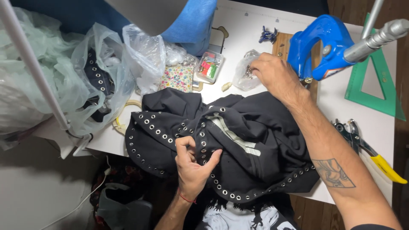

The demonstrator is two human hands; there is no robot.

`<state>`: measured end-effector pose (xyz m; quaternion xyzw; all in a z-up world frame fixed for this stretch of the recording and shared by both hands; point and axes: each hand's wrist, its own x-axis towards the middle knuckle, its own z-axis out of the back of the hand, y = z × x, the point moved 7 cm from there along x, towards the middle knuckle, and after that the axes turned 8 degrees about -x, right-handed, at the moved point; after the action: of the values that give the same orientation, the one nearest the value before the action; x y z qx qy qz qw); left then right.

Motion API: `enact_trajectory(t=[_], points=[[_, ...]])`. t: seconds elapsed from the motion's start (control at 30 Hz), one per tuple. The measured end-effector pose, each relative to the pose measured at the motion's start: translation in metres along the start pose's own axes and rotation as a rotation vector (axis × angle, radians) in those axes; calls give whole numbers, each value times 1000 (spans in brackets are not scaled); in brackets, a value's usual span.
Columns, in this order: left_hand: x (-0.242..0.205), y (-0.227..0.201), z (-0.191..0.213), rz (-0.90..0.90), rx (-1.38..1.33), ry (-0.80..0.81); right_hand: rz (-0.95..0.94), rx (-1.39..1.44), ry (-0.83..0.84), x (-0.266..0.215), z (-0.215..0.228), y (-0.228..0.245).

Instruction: Attaching metal eyelets to a black garment using a manual hand press

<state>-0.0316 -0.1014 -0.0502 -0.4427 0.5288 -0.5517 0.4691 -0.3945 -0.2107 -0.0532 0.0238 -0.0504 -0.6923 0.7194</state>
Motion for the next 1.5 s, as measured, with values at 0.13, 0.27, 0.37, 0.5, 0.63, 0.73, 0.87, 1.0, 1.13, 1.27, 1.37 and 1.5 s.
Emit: enact_trajectory(t=[0.13,0.27,0.37,0.5,0.63,0.73,0.87,1.0,1.13,1.27,1.37,1.5], points=[[-4,-2,2,-89,35,-17,-3,-17,-20,4,-1,0],[-6,-6,0,-6,-54,54,-17,-147,1,5,-7,0],[-11,3,0,185,-222,121,7,-190,-47,5,-8,4],[-19,6,2,358,-456,150,119,-249,-192,3,-4,12],[-27,18,9,327,-435,187,212,-336,-245,2,-7,16],[-29,18,12,310,-410,243,247,-263,-230,2,-7,16],[-30,17,15,346,-340,330,180,-140,-239,1,6,17],[-36,27,18,352,-259,333,210,46,-386,-9,48,34],[-39,21,18,389,-279,317,214,221,-493,-49,104,69],[-39,23,16,399,-294,297,148,498,-490,-104,152,130],[-41,28,14,414,-348,295,117,774,-369,-141,146,169],[-42,30,8,443,-507,303,116,784,-324,-182,110,200]])
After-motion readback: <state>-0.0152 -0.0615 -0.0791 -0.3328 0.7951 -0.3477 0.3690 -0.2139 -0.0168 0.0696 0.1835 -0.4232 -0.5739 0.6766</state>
